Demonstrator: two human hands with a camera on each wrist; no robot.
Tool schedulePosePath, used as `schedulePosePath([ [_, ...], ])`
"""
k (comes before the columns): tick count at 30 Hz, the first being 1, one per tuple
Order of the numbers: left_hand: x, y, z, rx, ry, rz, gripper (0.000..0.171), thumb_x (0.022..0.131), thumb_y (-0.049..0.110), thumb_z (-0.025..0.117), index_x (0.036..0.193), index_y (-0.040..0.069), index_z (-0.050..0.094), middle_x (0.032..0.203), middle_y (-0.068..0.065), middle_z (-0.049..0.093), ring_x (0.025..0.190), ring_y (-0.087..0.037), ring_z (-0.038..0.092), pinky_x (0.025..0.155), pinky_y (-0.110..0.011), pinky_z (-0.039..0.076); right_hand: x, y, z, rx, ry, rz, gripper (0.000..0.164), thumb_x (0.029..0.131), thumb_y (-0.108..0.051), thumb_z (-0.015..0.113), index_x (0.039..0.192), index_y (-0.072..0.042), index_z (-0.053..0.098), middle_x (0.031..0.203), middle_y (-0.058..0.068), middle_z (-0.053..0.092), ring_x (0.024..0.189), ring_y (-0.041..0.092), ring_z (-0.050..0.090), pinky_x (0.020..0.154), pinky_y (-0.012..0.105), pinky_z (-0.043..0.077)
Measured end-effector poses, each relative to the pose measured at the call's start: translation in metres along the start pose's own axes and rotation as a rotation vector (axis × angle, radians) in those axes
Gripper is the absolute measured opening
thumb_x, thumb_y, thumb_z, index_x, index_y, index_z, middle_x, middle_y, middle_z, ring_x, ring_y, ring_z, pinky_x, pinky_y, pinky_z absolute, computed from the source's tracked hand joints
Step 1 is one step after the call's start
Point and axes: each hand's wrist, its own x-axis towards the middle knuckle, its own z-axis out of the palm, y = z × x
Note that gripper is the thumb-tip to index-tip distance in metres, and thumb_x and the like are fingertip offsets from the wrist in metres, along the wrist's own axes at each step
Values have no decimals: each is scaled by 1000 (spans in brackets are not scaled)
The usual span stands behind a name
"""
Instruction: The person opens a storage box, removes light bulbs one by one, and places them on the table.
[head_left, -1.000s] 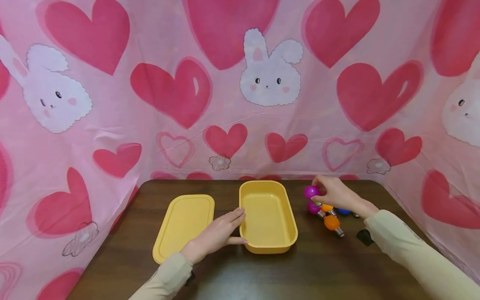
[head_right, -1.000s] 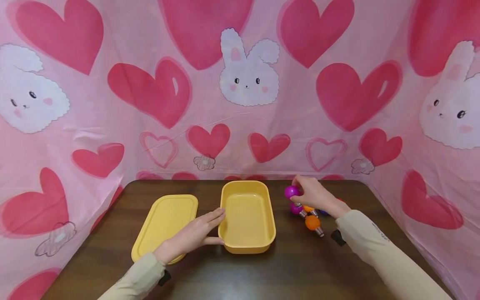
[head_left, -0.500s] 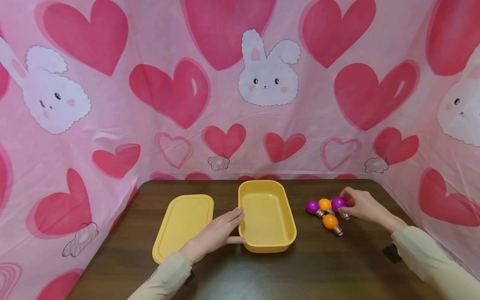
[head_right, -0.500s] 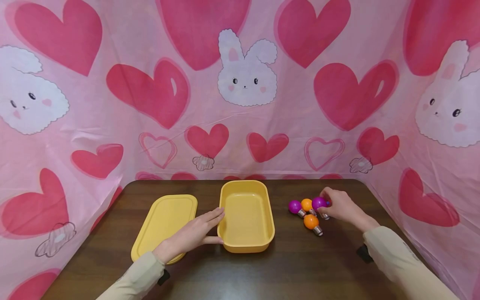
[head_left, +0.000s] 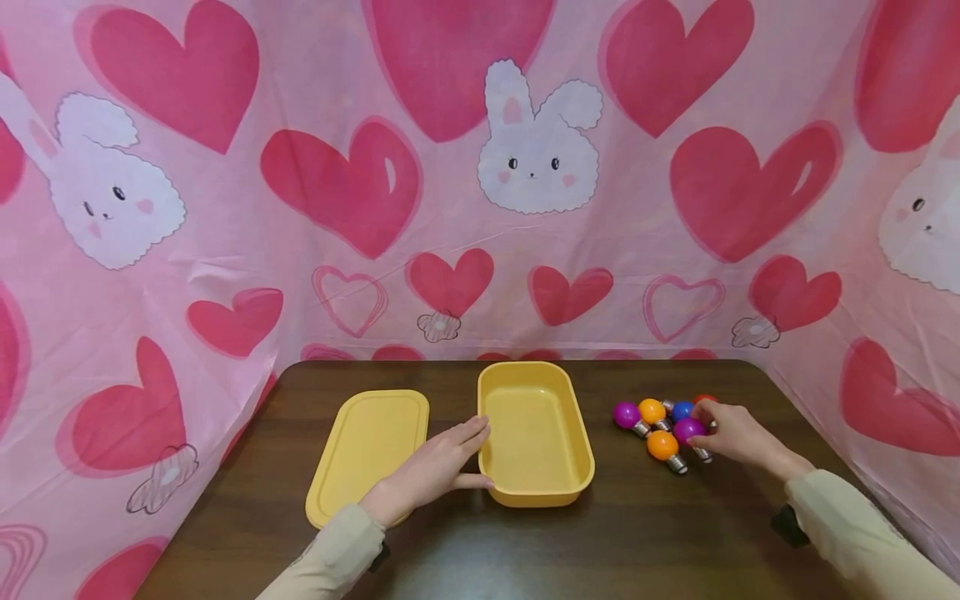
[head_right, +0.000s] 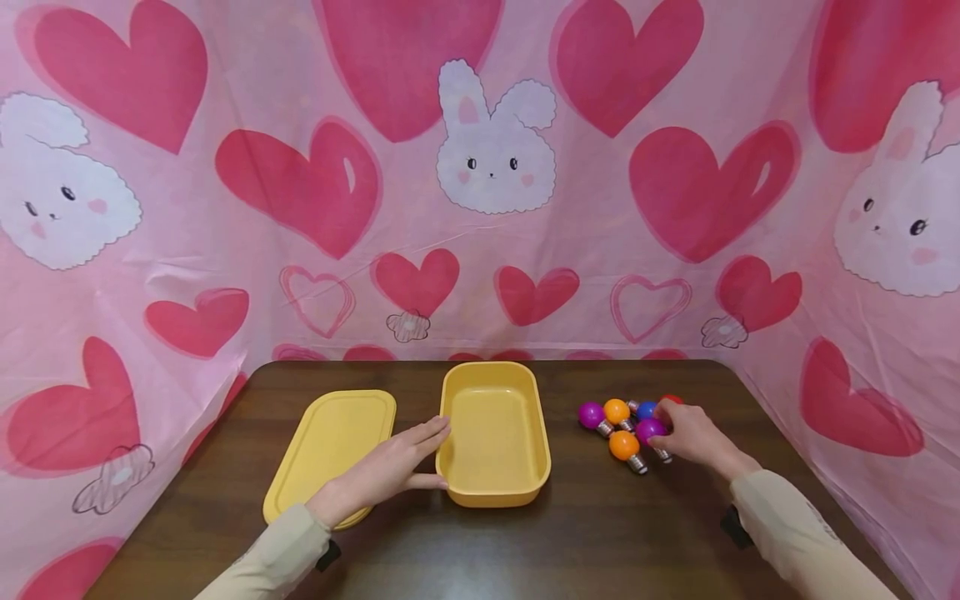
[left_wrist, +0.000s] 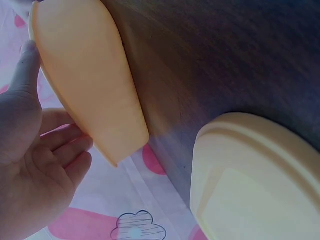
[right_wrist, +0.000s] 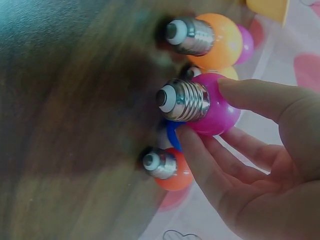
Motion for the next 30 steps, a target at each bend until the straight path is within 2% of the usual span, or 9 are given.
schedulePosePath([
  [7,1,0,0,4,15,12,80,84,52,70,138,-4,55,146,-20,53,134,-32,55,105,-41,52,-2,7,6,-8,9,12,33,75,-18,85,90,-1,61,82,7,68,71,17,56,63,29,51],
  [14,1,1,-2,12,-1,2,80,84,54,70,139,-3,54,147,-19,53,135,-30,54,105,-41,52,-2,6,8,6,-10,16,32,76,-16,83,91,1,61,86,14,70,75,25,64,68,37,57],
  [30,1,1,-2,-9,-16,-15,80,84,53,70,140,-2,53,148,-19,51,136,-30,53,106,-41,51,0,7,7,1,-29,33,33,77,-17,82,94,3,62,86,14,71,78,26,65,70,41,57],
])
